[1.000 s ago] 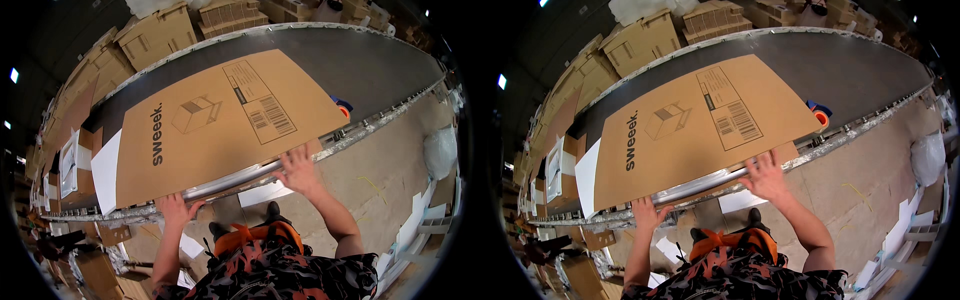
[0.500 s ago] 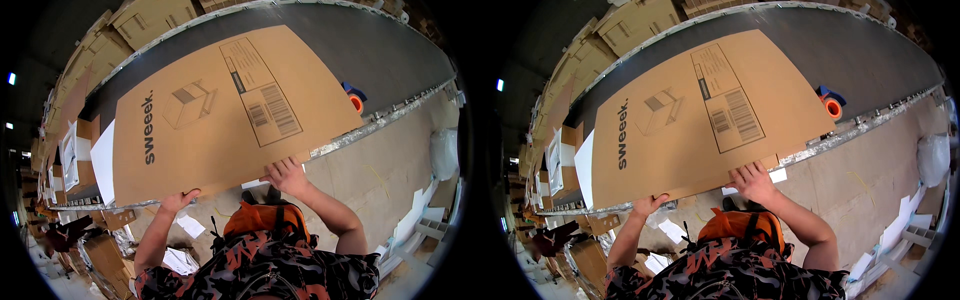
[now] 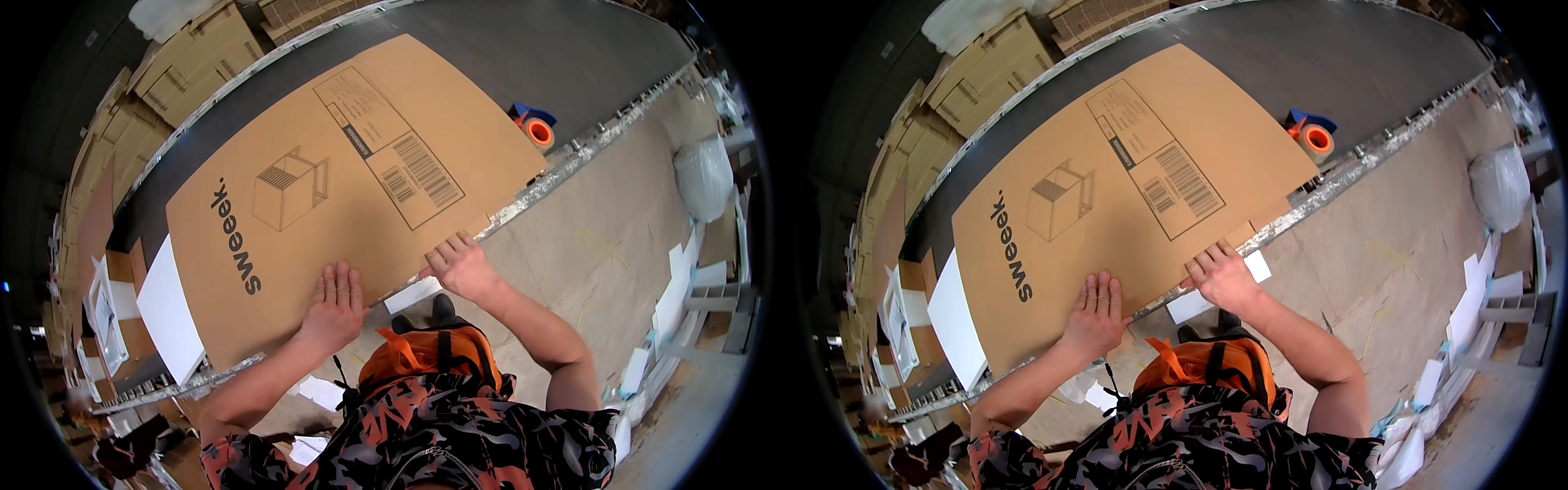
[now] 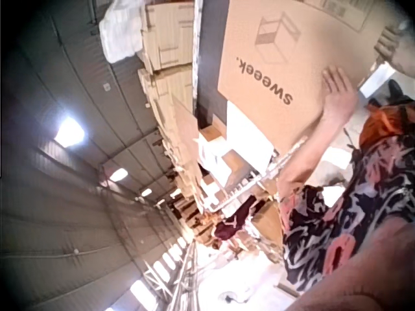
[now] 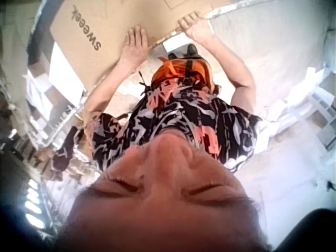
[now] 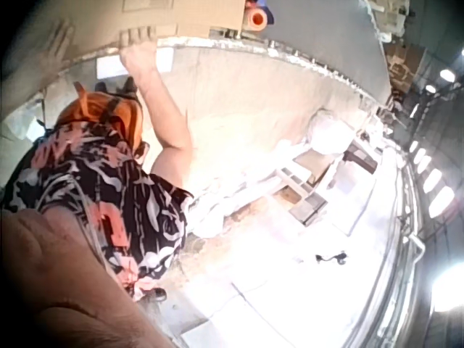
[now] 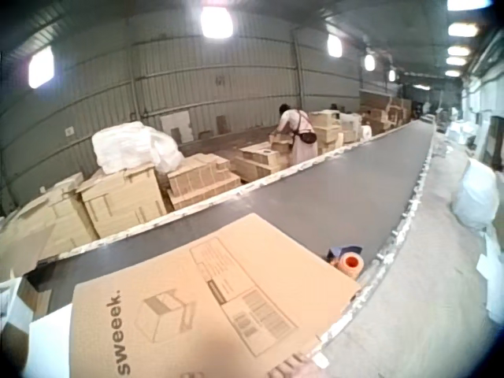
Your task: The person prepares a furniture item for shipping by placing protective foam sheets inside a cardboard box, folding the box closed, and securing it with tape using a tape dispenser.
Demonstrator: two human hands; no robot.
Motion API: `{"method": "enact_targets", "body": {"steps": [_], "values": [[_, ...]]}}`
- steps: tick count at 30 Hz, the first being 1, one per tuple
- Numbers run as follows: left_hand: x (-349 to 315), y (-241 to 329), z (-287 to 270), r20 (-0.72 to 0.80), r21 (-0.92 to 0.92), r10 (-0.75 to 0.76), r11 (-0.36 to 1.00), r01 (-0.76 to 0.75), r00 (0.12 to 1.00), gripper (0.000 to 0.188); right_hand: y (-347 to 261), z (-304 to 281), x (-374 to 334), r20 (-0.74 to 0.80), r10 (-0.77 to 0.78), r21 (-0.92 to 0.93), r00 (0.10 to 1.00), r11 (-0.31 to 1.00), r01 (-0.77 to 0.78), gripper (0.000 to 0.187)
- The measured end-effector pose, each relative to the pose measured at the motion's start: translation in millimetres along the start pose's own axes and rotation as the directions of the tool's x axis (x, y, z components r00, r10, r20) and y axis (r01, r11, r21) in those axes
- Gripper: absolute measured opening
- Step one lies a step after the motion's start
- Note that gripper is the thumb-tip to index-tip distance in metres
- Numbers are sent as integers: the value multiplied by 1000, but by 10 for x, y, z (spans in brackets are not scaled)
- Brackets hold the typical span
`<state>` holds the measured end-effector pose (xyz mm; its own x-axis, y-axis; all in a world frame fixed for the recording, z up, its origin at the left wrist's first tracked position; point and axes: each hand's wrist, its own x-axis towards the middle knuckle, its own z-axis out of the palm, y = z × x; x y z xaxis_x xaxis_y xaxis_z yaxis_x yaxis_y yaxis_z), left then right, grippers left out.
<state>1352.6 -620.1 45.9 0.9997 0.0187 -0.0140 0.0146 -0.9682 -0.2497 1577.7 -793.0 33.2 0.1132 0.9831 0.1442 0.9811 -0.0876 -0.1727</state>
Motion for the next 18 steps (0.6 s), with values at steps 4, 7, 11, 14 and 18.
{"method": "enact_targets", "body": {"steps": [4,7,11,14,18], "values": [[39,-48,-9,-39,-67,13,998,-16,999,80,-337,389,-340,-467,81,-61,881,990,-124,41],[37,-6,-24,-32,-62,19,998,-21,999,80,-555,426,-587,-521,111,-15,846,990,-139,38],[17,26,29,-80,-43,14,999,-17,997,79,-207,123,40,-639,146,36,755,987,-160,45],[90,14,26,-94,-3,19,1000,-20,995,76,131,246,467,-674,91,24,733,995,-101,39],[361,-273,-362,-1,-9,34,999,-34,999,62,162,267,518,-724,139,117,676,990,-78,32]]}}
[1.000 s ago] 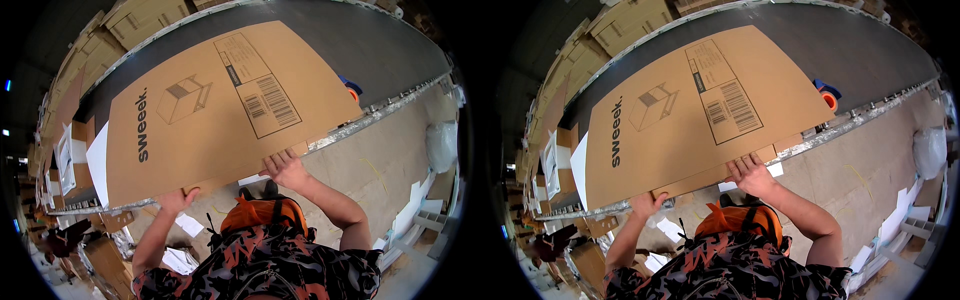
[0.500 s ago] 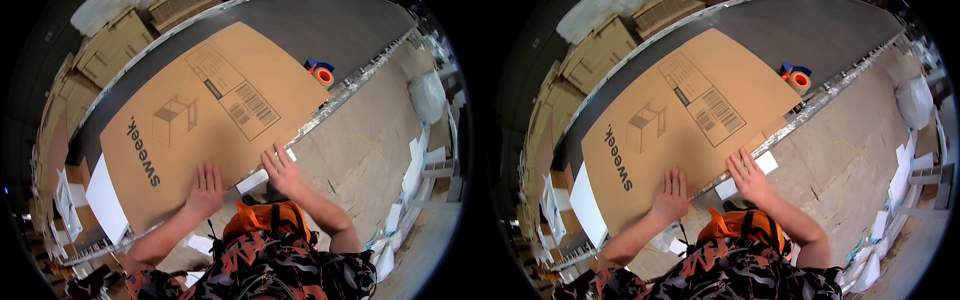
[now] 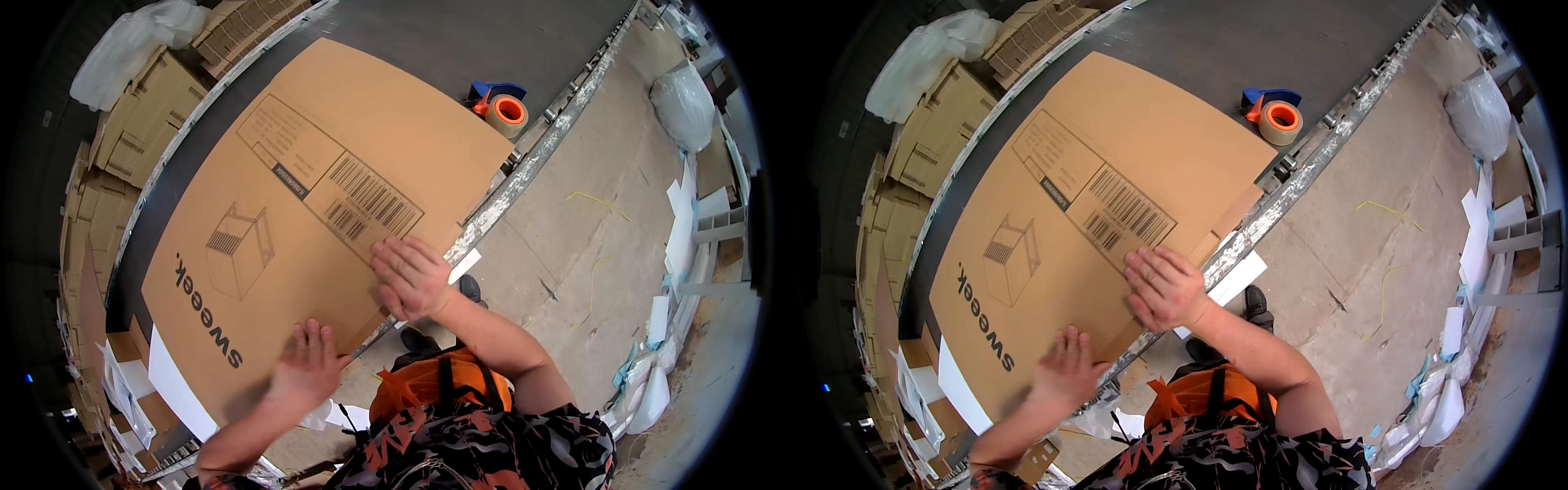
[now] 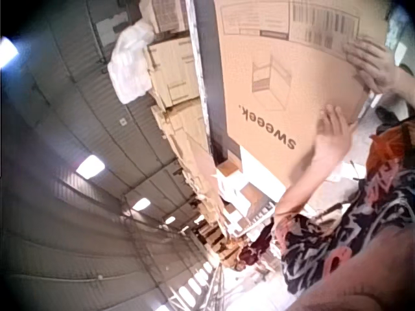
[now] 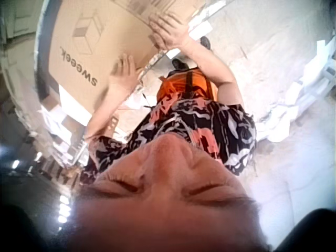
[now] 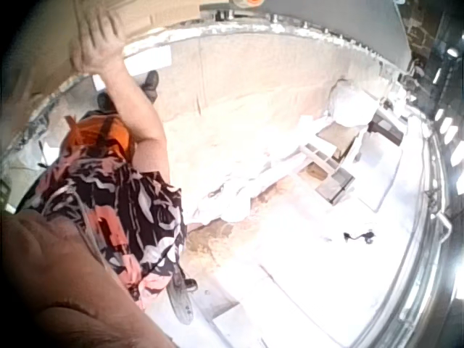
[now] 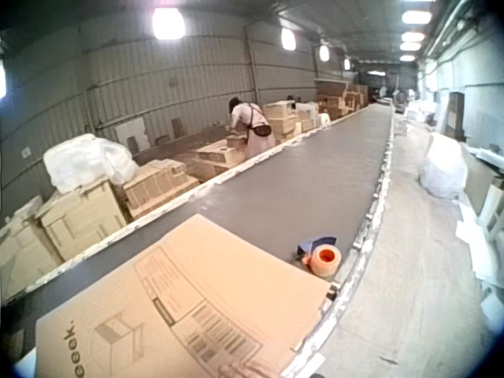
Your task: The person prepares a furniture item for shipping by placing protective foam sheets inside a cardboard box, folding the box closed, and securing it with tape using a tape dispenser.
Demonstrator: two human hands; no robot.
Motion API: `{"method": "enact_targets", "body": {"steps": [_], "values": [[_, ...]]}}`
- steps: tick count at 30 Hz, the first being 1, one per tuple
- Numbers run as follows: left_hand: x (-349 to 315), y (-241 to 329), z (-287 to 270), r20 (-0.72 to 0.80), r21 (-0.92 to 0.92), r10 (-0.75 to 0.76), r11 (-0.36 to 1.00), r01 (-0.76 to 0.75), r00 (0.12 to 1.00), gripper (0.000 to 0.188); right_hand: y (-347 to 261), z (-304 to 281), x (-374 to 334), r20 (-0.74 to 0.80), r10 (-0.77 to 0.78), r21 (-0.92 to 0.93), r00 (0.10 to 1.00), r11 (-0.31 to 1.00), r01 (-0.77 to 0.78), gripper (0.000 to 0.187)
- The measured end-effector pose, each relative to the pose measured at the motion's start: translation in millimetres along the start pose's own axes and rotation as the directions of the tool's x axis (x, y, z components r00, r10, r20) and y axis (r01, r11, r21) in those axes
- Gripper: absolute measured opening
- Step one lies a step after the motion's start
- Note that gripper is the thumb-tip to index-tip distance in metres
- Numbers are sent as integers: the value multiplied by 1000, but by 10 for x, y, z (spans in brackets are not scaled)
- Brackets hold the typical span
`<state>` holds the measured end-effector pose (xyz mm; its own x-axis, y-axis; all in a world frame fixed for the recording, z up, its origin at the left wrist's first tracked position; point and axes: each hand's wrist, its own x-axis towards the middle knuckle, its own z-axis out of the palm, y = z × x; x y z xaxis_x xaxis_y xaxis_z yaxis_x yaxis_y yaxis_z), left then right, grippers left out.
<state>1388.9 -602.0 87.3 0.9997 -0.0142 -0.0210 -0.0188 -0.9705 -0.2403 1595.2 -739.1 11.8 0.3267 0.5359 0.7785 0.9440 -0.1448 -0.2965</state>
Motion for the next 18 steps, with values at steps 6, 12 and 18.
{"method": "enact_targets", "body": {"steps": [6,12,18], "values": [[1383,-1859,432,86,-477,-496,741,473,864,61,-15,-47,-78,9,52,85,999,995,-52,29],[2537,-3115,1229,142,-426,-678,616,662,722,67,32,2,-73,-49,40,83,998,996,-36,26],[2813,-2792,981,133,-362,-757,563,743,639,69,127,-117,-192,-74,85,72,994,994,-80,22]]}}
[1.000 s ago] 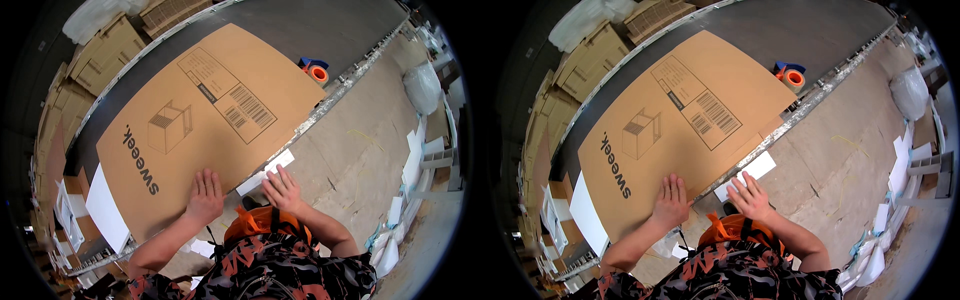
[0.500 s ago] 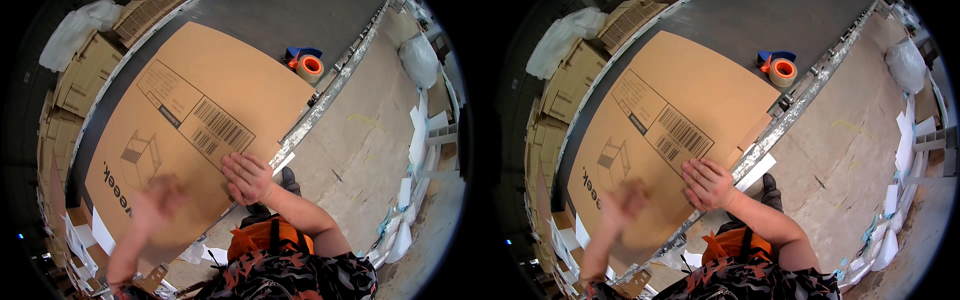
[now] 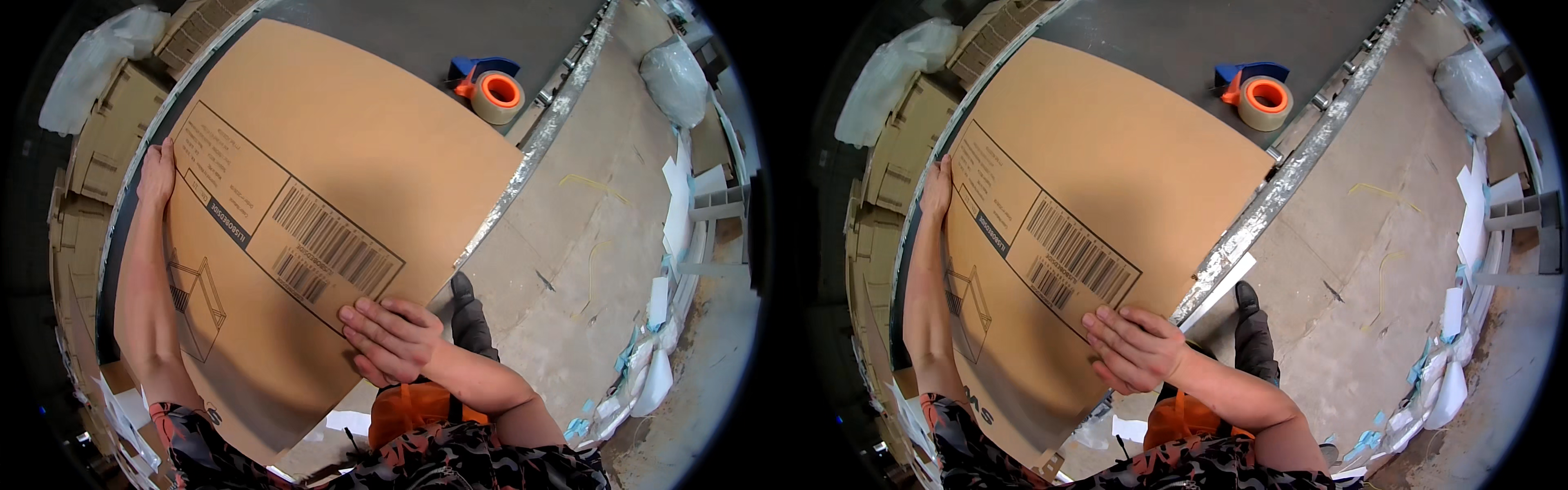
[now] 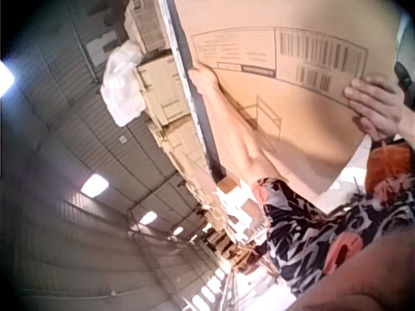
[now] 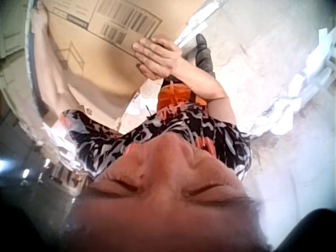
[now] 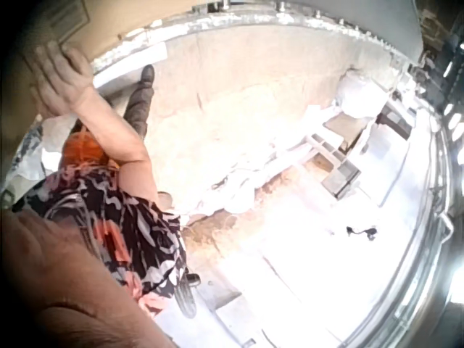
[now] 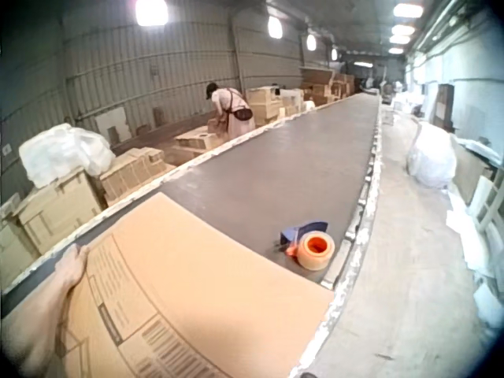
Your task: The person prepares a furniture item for shipping by placing protective foam sheets inside a cardboard box, folding the box closed, and securing it with tape using a tape dispenser.
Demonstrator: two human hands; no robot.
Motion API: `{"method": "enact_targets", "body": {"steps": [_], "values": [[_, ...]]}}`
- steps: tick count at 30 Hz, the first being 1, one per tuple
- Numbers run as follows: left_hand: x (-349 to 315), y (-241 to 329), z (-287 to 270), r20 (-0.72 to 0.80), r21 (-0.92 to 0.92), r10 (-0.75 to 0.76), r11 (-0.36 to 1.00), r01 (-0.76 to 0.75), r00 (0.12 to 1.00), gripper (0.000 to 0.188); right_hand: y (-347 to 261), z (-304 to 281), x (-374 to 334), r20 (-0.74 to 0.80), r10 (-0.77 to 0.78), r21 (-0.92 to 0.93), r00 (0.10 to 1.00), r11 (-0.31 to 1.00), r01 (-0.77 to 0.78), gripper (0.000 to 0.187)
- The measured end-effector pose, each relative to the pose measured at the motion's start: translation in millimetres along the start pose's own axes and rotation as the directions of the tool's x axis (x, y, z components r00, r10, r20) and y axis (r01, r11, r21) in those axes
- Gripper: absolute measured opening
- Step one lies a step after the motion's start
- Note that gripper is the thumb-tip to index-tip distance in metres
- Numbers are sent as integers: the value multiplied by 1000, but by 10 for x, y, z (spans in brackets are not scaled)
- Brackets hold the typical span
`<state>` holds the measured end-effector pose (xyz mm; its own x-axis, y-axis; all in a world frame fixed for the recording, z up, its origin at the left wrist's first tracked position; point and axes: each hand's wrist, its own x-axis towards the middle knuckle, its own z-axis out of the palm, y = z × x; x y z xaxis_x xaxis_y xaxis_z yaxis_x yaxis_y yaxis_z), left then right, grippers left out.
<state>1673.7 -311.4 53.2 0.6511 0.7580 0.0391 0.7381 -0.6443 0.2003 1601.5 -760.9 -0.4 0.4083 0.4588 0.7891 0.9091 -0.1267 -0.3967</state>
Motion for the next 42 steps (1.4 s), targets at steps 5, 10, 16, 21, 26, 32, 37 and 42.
{"method": "enact_targets", "body": {"steps": [5,10,16,21,26,32,37,42], "values": [[-190,-181,-22,-85,-63,106,992,-112,991,66,-35,57,7,15,4,71,1000,997,-5,25],[-2492,668,-240,263,-159,716,693,-703,646,105,112,43,-60,11,6,73,1000,997,-7,24],[-3614,615,-99,262,80,809,524,-848,525,100,142,-65,21,-21,56,285,998,957,-47,20],[-3693,658,-162,234,39,778,592,-805,583,78,1817,-1006,488,95,301,123,949,942,-311,27],[-3504,777,-198,217,-9,758,632,-775,615,68,3663,-905,1171,352,447,-621,822,769,-152,68],[-3527,797,-241,215,-83,738,666,-741,639,73,3448,-1029,1009,386,815,-745,433,552,-374,34],[-3523,862,-233,212,-161,769,636,-755,603,87,2770,-1991,-319,-8,945,372,326,306,-877,55],[-3493,968,-161,128,-141,799,602,-786,588,88,1340,-2280,-102,36,930,464,367,310,-830,71]]}}
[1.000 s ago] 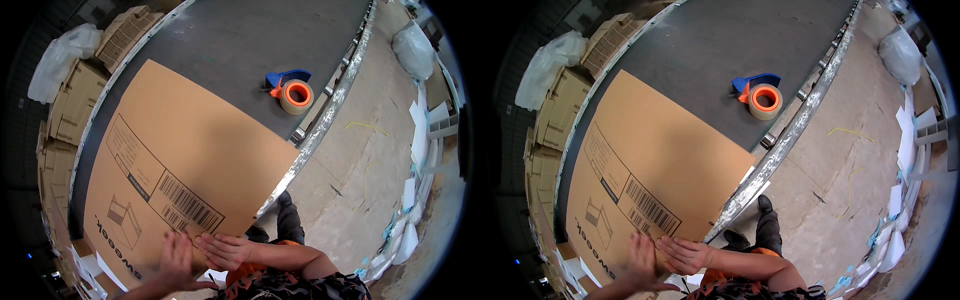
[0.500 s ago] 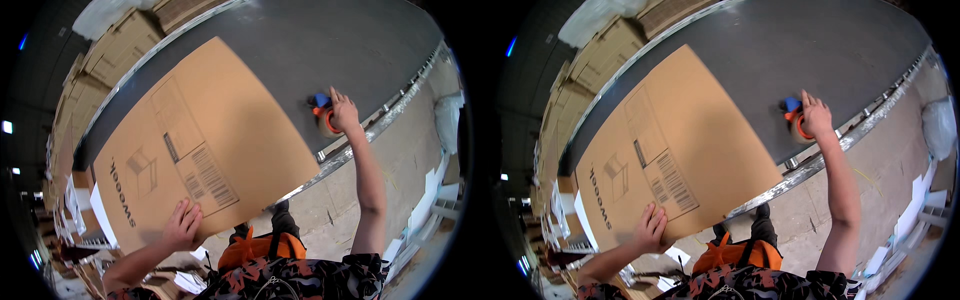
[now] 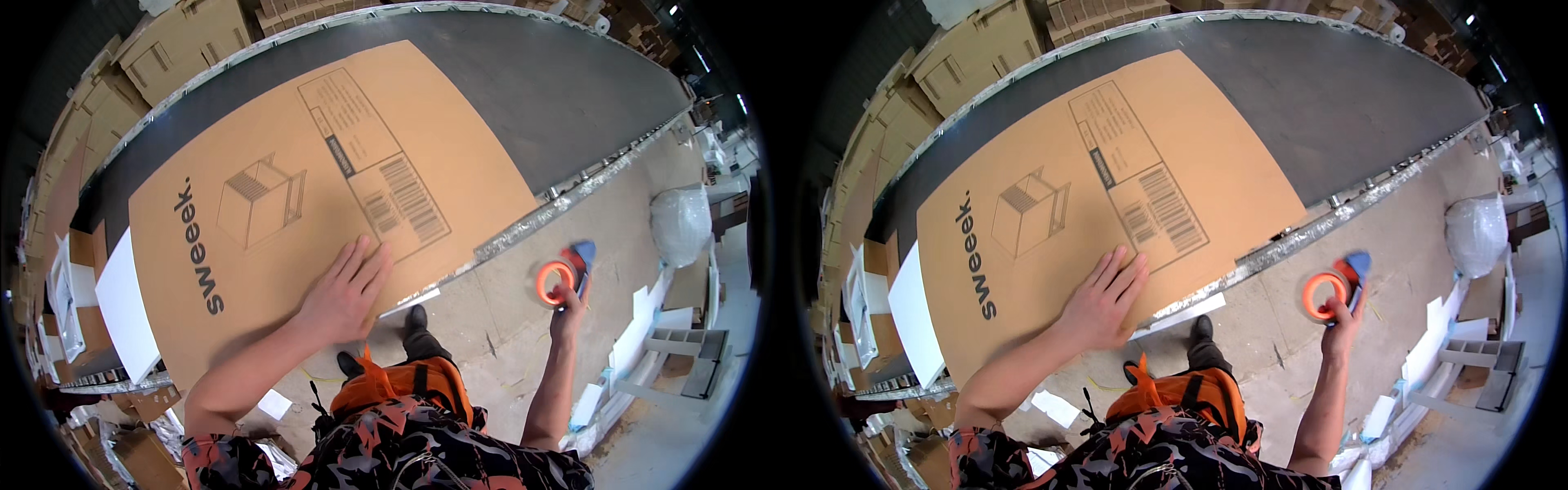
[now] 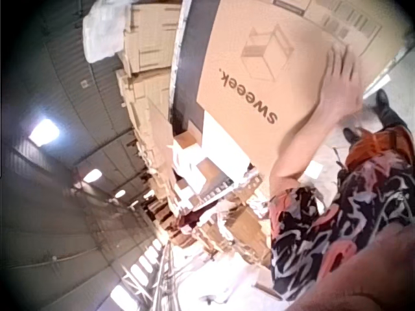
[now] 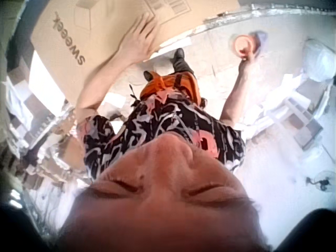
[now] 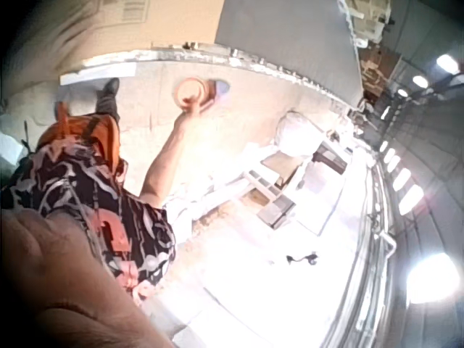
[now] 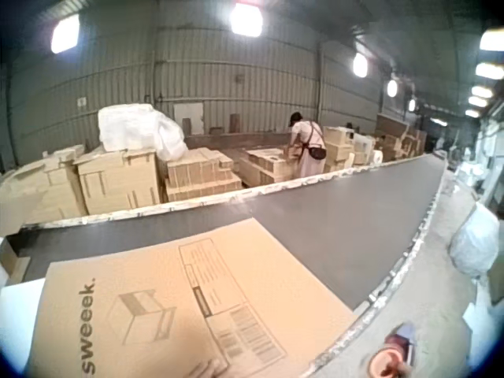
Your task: The person prepares a furniture item for shipping by placing protective foam sheets inside a cardboard box, folding the box closed, and securing it with tape using a tape dispenser.
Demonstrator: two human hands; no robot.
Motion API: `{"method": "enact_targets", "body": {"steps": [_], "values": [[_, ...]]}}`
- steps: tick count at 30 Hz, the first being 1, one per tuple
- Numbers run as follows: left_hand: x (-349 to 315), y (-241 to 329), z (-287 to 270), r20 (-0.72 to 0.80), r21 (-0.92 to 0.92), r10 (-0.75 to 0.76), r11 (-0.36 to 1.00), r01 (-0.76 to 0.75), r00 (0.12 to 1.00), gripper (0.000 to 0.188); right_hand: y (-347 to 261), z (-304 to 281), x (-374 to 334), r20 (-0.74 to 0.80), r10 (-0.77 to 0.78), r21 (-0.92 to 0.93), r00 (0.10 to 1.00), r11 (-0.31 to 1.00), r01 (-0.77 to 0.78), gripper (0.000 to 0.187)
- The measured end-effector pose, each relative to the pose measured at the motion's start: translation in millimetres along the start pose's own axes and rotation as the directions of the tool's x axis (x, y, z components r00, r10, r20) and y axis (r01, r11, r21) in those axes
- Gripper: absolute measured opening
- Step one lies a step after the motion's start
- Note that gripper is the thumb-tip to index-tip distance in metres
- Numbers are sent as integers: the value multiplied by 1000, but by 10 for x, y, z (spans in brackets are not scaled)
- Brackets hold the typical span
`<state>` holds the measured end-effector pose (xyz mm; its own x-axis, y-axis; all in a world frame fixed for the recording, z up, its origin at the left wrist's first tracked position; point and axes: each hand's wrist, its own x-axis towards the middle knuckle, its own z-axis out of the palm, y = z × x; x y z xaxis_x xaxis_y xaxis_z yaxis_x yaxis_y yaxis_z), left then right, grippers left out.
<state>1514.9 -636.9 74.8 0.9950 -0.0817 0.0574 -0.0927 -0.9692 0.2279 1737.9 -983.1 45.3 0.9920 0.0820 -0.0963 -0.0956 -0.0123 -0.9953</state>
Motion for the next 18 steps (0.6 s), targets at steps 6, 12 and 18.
{"method": "enact_targets", "body": {"steps": [6,12,18], "values": [[-44,-97,87,-72,45,24,999,-20,997,89,-1380,2047,-328,727,-330,-511,602,326,795,54],[-31,-31,151,-45,46,54,998,-52,997,88,-1325,2983,-180,760,358,-539,543,-119,834,38],[-92,-41,167,-62,49,30,998,-27,998,83,-748,1459,-666,844,352,-407,406,-74,910,44]]}}
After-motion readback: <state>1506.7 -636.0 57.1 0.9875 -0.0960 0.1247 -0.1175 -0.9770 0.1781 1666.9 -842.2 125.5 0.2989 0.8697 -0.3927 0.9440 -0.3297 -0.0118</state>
